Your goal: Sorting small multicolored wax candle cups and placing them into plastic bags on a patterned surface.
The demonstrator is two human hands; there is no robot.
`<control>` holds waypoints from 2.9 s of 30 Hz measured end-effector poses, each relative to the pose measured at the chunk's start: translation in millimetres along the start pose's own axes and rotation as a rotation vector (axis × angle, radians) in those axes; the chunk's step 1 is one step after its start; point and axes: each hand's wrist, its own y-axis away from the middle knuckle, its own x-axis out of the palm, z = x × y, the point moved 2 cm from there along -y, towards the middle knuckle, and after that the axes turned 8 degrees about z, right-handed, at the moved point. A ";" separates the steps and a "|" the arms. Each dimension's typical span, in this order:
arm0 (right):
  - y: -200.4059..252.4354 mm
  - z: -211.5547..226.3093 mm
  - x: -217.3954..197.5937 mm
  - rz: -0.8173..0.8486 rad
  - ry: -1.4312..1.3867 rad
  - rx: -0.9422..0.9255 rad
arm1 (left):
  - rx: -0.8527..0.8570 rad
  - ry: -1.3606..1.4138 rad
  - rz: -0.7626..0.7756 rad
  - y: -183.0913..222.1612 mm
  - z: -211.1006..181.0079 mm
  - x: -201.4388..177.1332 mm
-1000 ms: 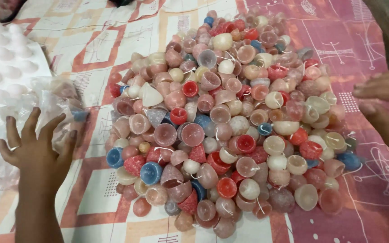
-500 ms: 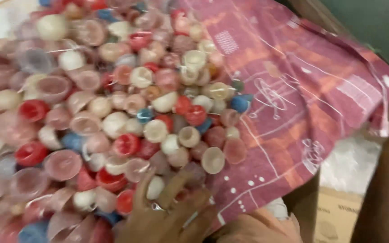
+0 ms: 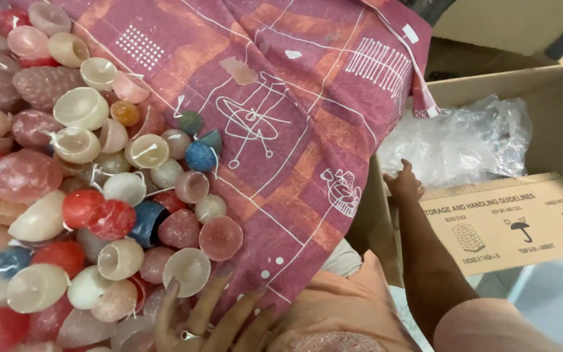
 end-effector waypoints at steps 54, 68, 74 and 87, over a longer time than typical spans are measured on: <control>382.5 440.1 -213.6 1.029 0.056 -1.103 | -0.648 0.438 -0.151 -36.2 53.6 -164.9; 425.9 511.0 -150.4 1.239 -0.444 -1.321 | -1.057 0.389 -0.560 -0.8 112.0 -177.6; 413.0 495.9 -146.0 0.887 -0.518 -1.584 | -1.202 0.363 -0.480 5.3 125.9 -167.5; 390.4 495.1 -143.2 0.584 -0.524 -1.261 | -1.025 0.503 -0.585 1.7 121.7 -170.4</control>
